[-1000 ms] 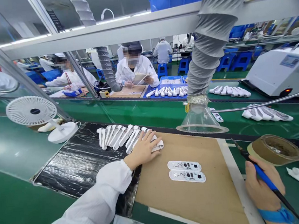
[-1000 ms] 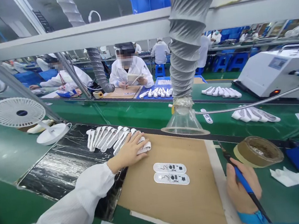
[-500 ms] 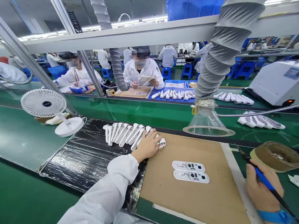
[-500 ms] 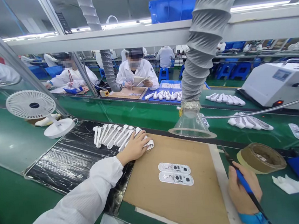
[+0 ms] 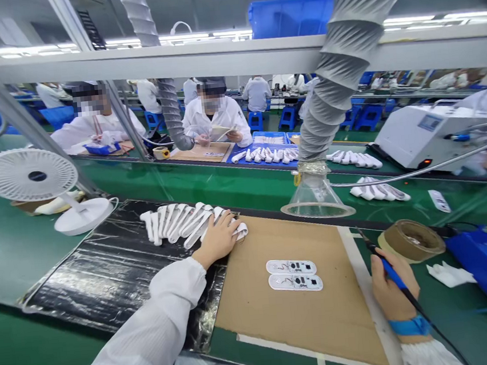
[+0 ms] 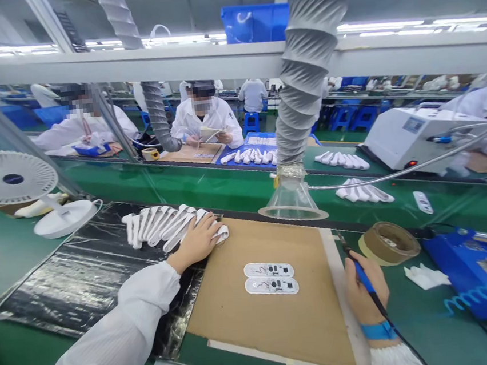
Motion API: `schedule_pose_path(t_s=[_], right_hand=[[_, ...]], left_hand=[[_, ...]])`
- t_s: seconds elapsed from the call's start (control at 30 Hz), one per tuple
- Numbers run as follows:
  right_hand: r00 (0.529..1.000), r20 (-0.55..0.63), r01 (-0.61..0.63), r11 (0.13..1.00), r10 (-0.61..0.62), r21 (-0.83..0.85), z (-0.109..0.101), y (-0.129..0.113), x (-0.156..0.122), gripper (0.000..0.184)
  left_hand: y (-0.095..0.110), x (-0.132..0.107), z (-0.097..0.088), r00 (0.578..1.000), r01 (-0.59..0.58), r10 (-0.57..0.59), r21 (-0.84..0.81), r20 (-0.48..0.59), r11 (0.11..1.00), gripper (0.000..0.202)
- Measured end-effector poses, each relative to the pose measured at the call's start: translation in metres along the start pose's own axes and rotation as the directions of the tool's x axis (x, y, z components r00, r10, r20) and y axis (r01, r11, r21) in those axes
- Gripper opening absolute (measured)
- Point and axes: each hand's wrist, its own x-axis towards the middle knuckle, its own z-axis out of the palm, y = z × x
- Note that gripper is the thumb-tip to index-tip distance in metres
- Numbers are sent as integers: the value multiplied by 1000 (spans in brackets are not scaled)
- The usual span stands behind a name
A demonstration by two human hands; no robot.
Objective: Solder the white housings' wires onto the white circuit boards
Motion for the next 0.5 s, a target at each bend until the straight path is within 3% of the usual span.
schedule_pose_path(t_s=[0.17, 0.33, 0.4, 0.5], right_hand=[[999, 14, -51, 995, 50, 83, -1, -17, 3, 29], [997, 27, -74, 991, 71, 114, -1, -19, 2, 22], [996, 38, -83, 988, 78, 132, 0, -18, 2, 20], [996, 44, -87, 983, 81, 160, 1, -17, 3, 17]], left_hand=[[-19, 1, -4, 999, 35, -35, -1, 39, 999, 39], [-32, 10, -11, 995, 35, -35, 0, 99, 999, 52], [-31, 30, -18, 992, 16, -14, -16, 129, 1000, 56], [-18, 83, -28, 982, -67, 76, -56, 172, 996, 60]])
